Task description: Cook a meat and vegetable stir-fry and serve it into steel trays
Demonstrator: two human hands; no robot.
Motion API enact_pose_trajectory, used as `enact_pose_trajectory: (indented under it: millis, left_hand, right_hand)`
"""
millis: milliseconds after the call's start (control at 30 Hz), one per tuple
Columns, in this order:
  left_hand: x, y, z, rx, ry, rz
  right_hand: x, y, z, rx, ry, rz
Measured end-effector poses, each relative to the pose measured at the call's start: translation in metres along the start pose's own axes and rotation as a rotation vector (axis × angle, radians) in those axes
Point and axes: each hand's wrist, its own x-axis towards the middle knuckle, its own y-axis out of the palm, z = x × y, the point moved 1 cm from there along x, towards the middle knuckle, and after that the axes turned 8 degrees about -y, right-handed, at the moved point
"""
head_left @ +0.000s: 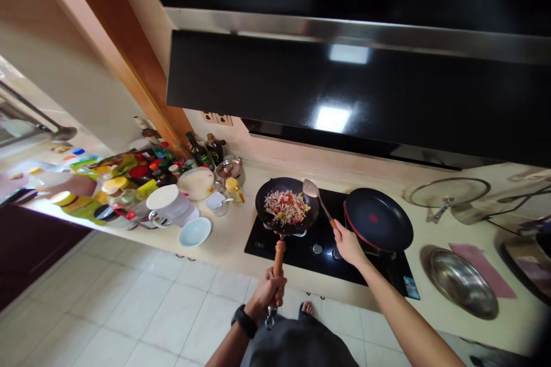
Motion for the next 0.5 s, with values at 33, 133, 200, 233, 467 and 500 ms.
enact_pose_trajectory:
  millis: [33, 133, 200, 233, 467, 500]
  left_hand:
    - [0.001, -0.004, 0.002, 0.027, -0.001, -0.001]
    - [0.004, -0.014, 0.005, 0.103, -0.019, 0.005]
    - [0.005, -0.018, 0.006, 0.126, -0.024, 0.013]
    - [0.005, -0.02, 0.005, 0.129, -0.026, 0.019]
    - [0.001, -0.032, -0.009, 0.14, -0.045, 0.039]
    - [-0.001, -0.032, -0.012, 0.146, -0.049, 0.034]
  right_hand:
    - [0.01, 0.002, 0.002, -0.026, -0.004, 0.029]
    - [0.042, 0.001, 0.01, 0.071, 0.115, 0.182]
    - [0.066, -0.001, 0.017, 0.239, 0.301, 0.363]
    - [0.078, -0.001, 0.022, 0.325, 0.393, 0.46]
    - [0.118, 0.011, 0.051, 0.492, 0.516, 0.853]
    - [0.112, 0.01, 0.052, 0.461, 0.478, 0.864]
